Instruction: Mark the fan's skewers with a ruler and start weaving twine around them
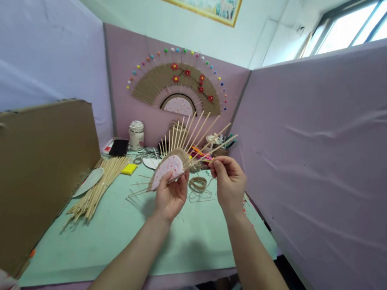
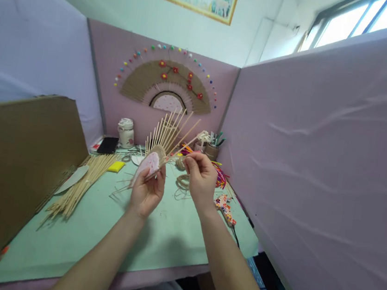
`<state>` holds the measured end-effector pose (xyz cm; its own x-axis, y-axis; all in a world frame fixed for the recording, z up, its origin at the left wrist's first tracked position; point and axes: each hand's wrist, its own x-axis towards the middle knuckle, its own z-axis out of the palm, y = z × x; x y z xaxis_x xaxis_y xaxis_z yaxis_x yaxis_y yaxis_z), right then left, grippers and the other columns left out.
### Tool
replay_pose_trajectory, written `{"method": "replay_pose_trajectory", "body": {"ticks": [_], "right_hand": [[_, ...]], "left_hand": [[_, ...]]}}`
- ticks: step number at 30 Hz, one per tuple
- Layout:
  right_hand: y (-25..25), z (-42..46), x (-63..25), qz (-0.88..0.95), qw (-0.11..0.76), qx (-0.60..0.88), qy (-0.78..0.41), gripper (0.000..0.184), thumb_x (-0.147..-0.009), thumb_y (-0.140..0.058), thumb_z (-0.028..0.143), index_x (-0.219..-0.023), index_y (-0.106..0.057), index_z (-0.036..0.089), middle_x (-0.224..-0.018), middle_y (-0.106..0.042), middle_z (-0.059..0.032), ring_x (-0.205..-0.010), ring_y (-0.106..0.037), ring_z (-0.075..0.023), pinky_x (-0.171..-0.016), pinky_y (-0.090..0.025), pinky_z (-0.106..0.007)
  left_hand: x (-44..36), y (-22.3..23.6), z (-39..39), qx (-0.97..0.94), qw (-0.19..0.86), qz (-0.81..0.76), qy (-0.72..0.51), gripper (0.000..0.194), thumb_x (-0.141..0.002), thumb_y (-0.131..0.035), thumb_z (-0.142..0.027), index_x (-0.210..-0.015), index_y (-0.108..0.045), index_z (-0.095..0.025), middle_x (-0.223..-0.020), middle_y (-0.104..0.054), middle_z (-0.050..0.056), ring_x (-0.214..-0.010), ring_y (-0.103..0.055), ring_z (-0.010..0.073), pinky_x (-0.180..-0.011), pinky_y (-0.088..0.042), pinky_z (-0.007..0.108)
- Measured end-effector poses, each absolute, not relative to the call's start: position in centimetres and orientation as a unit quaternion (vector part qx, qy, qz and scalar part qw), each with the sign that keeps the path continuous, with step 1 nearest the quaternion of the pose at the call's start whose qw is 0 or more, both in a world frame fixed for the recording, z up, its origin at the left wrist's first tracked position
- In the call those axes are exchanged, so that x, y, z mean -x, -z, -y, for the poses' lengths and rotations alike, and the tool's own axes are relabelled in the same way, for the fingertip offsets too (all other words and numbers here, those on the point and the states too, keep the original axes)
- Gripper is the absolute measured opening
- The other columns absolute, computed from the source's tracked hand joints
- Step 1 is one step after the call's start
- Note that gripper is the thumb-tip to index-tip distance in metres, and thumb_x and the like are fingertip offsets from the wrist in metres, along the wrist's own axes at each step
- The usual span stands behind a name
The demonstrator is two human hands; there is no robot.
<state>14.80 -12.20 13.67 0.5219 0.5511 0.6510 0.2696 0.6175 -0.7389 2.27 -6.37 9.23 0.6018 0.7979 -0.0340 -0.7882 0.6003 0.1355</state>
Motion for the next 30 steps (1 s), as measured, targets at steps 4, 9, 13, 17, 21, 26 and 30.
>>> {"method": "replay_pose_trajectory", "body": {"ticks": [4, 9, 13, 17, 21, 26, 30], "right_hand": [[-14.6, 10.8, -15.3, 0.495, 0.763, 0.397, -0.126, 0.017, -0.082, -0.062, 0.036, -0.079, -0.057, 0.019, -0.066, -0.057, 0.0026, -0.054, -0.046, -0.0080, -0.051, -0.038, -0.021], [-16.3, 10.5, -14.5, 0.513, 0.764, 0.357, -0.162, 0.020, -0.081, -0.064, 0.038, -0.080, -0.056, 0.020, -0.069, -0.058, 0.0018, -0.055, -0.048, -0.0084, -0.051, -0.039, -0.021], [-18.3, 10.4, -12.4, 0.544, 0.752, 0.343, -0.143, 0.018, -0.083, -0.062, 0.037, -0.082, -0.056, 0.020, -0.069, -0.058, 0.0026, -0.054, -0.046, -0.0078, -0.049, -0.038, -0.021], [-20.1, 9.4, -11.0, 0.574, 0.734, 0.339, -0.128, 0.015, -0.084, -0.062, 0.034, -0.081, -0.057, 0.020, -0.068, -0.057, 0.0032, -0.054, -0.045, -0.0072, -0.049, -0.036, -0.020], [-21.0, 8.5, -10.6, 0.615, 0.696, 0.344, -0.136, 0.015, -0.083, -0.063, 0.034, -0.082, -0.059, 0.020, -0.068, -0.054, 0.0039, -0.053, -0.043, -0.0067, -0.049, -0.035, -0.020], [-20.5, 9.0, -9.8, 0.614, 0.700, 0.356, -0.080, 0.012, -0.086, -0.060, 0.032, -0.084, -0.060, 0.020, -0.071, -0.056, 0.0034, -0.058, -0.046, -0.0075, -0.052, -0.038, -0.020], [-20.5, 9.9, -8.9, 0.602, 0.699, 0.386, -0.004, 0.013, -0.087, -0.060, 0.033, -0.083, -0.060, 0.021, -0.071, -0.058, 0.0030, -0.059, -0.050, -0.0087, -0.053, -0.041, -0.021]], "left_hand": [[-1.5, -10.1, 6.4, -0.039, 0.903, -0.024, -0.426, 0.039, -0.095, -0.039, -0.021, -0.132, -0.049, -0.016, -0.088, -0.074, 0.007, -0.085, -0.071, 0.0117, -0.067, -0.055, 0.012], [-0.9, -11.8, 6.3, -0.029, 0.899, 0.011, -0.436, 0.042, -0.097, -0.036, -0.022, -0.138, -0.043, -0.014, -0.089, -0.074, 0.008, -0.085, -0.070, 0.0081, -0.070, -0.053, 0.008], [-1.3, -12.5, 6.7, -0.047, 0.888, 0.060, -0.454, 0.042, -0.098, -0.036, -0.020, -0.138, -0.045, -0.015, -0.101, -0.073, 0.008, -0.091, -0.069, 0.0066, -0.075, -0.052, 0.007], [-1.7, -12.7, 7.3, -0.045, 0.875, 0.101, -0.472, 0.041, -0.099, -0.033, -0.021, -0.137, -0.047, -0.013, -0.106, -0.072, 0.009, -0.097, -0.068, 0.0054, -0.078, -0.051, 0.005], [-1.7, -12.5, 7.3, -0.029, 0.875, 0.123, -0.468, 0.042, -0.100, -0.030, -0.022, -0.137, -0.046, -0.010, -0.102, -0.073, 0.010, -0.092, -0.070, 0.0061, -0.076, -0.053, 0.006], [-1.5, -12.3, 7.0, -0.007, 0.879, 0.145, -0.454, 0.043, -0.100, -0.028, -0.025, -0.137, -0.043, -0.008, -0.099, -0.072, 0.013, -0.087, -0.071, 0.0087, -0.074, -0.056, 0.011], [-1.4, -12.4, 7.0, 0.024, 0.889, 0.159, -0.429, 0.045, -0.101, -0.028, -0.027, -0.138, -0.041, -0.004, -0.098, -0.072, 0.014, -0.088, -0.071, 0.0077, -0.075, -0.054, 0.009]]}}
